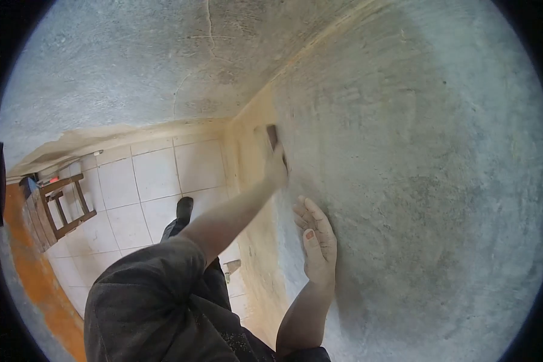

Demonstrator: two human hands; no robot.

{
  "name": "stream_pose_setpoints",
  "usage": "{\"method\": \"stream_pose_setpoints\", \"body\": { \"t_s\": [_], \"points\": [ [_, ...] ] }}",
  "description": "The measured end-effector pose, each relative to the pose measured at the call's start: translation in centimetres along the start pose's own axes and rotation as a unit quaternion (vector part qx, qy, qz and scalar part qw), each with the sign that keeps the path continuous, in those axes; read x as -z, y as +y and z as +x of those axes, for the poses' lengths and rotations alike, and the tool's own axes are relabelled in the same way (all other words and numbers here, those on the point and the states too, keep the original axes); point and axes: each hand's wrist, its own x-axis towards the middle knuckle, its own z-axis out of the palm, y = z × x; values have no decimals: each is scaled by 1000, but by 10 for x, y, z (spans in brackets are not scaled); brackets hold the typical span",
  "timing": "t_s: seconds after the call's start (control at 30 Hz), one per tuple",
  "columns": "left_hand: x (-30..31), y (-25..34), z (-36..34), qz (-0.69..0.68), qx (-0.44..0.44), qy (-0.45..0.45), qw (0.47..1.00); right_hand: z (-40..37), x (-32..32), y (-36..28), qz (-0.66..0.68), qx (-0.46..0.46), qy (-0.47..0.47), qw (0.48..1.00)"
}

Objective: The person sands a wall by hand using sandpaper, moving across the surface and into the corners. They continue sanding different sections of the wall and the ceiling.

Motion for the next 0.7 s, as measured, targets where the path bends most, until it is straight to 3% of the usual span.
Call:
{"method": "stream_pose_setpoints", "body": {
  "t_s": [0.03, 0.1, 0.17, 0.27, 0.33, 0.5, 0.57, 0.63, 0.7],
  "points": [
    [0, -5, 14, -16, 56, 25, 998, 0, 0, 0, 5, 4, 1, 1000],
    [1, 11, 31, -7, 78, 26, 997, 0, -1, -1, 16, 8, 0, 1000],
    [-4, 44, 43, 43, 8, -26, 999, 3, -4, 4, 18, 9, 3, 1000],
    [0, 58, -10, 36, -158, -85, 983, 6, -3, 9, 31, 12, 1, 999],
    [7, 5, -48, -5, -154, -106, 982, 8, -1, 12, 40, 9, -8, 999],
    [-17, -121, 16, 287, -107, -4, 952, 22, -7, 3, 22, -15, 4, 1000],
    [-4, -11, 47, 1, 41, -5, 999, 31, -9, 8, 79, -16, 1, 997],
    [-4, 26, 44, -9, -15, -33, 999, 48, -12, 9, 124, -5, -10, 992],
    [-2, 23, 21, 9, -66, -70, 995, 60, -15, 7, 154, 9, -20, 988]
  ]
}}
